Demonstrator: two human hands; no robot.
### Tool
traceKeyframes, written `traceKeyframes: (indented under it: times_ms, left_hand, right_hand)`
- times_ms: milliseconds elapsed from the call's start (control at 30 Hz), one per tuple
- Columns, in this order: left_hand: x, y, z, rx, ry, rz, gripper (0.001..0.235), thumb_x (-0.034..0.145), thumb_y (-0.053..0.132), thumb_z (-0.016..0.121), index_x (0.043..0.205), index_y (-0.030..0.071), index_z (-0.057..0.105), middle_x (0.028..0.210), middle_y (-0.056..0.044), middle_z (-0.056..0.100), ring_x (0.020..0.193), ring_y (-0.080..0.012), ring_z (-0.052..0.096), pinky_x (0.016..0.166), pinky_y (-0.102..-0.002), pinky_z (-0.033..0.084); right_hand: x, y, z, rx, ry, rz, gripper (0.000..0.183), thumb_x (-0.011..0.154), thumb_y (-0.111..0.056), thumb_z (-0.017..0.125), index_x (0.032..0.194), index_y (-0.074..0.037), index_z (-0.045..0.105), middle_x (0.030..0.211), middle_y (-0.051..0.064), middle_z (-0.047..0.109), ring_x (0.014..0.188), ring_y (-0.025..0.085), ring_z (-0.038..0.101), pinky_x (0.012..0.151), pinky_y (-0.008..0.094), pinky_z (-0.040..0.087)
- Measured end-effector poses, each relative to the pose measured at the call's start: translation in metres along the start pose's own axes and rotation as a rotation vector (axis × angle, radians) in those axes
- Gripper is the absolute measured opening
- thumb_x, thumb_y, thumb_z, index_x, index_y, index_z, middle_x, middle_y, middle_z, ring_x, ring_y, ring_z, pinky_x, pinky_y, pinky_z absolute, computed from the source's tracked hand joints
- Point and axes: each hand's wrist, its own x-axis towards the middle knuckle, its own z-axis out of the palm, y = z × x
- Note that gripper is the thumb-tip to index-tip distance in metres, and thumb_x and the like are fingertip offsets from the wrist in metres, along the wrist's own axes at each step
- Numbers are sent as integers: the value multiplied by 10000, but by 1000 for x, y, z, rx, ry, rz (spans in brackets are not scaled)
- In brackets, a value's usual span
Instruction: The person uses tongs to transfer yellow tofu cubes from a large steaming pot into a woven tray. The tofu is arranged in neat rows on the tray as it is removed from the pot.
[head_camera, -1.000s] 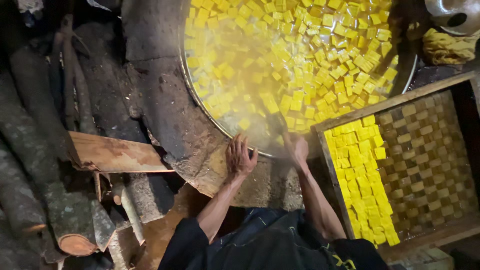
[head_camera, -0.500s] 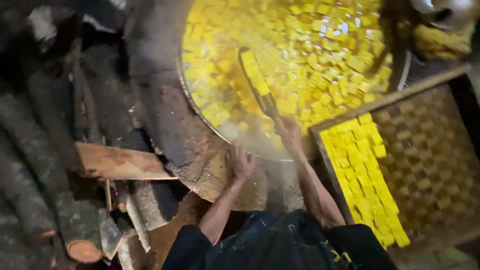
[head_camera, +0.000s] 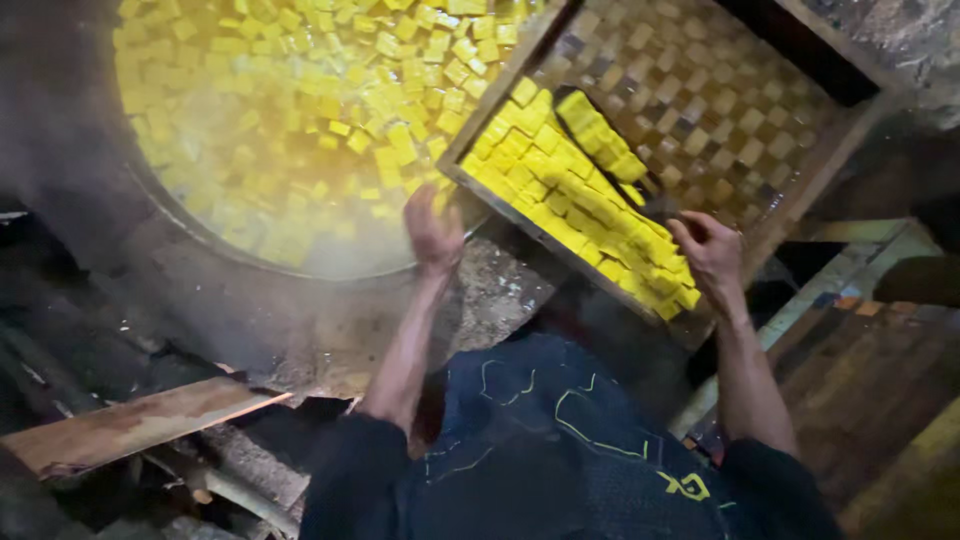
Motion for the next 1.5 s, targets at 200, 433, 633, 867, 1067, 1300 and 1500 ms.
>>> traceKeyframes:
  times_ms: [200,433,633,867,1067,1300,1500]
  left_hand:
    - [53,77,111,-66,-200,227,533,865,141,727,1354,45,538,1302,-207,610,1240,-392,563,1082,-476,439]
    - [72,82,221,51,-416,234,627,919,32,573,1532,67,447,1262,-156,635,1189,-353,590,1042,-462,440]
    - [77,69,272,375,-846,545,755,809,66,612,1536,77,410,1201,-115,639,1228,-296,580,1167,-585,307]
    - [60,76,188,219,-359,491,626,842,46,559,1463,104,503,1468,-120,573,1374,-315,530,1167,-568,329]
    - [14,48,67,118,-7,44,548,851,-10,555,1396,40,561,1398,-165,600,1331,-365,536,1154,-496,412]
    - [-66,-58,-45,375,210,-224,583,861,86,633,1424,2,505,1408,-207,544,1344,-404,487,1160,-512,382]
    - [-103,-77,-74,491,10,-243,640,926,279,657,1468,2,460,1503,-227,470,1434,-409,401,1196,-529,325]
  right_hand:
    - [9,78,-56,-301,115,-147,341,963,-368,805,1123,-68,787,901,145,753,779,251,732,703,352,560]
    - [7,116,-38,-525,183,-291,324,982,-334,775,1156,-65,727,1044,151,738,874,360,714,742,438,563]
    - [-10,109,-35,-547,205,-363,328,968,-227,732,1238,-54,668,1122,135,681,1005,353,683,825,432,555]
    - [-23,102,-26,-570,161,-362,276,956,-200,731,1194,-68,685,1090,115,681,984,343,682,805,419,549]
    - [-19,83,-19,-462,297,-453,219,986,-166,717,1152,-24,718,1099,177,708,981,355,683,836,426,555]
    - [-24,-6,81,495,-70,-168,261,1121,-210,609,1289,-10,629,972,65,671,834,121,650,742,281,548]
    - [-27,-95,211,-34,-465,-121,412,994,-422,645,1121,-40,732,947,177,761,861,304,736,801,401,557]
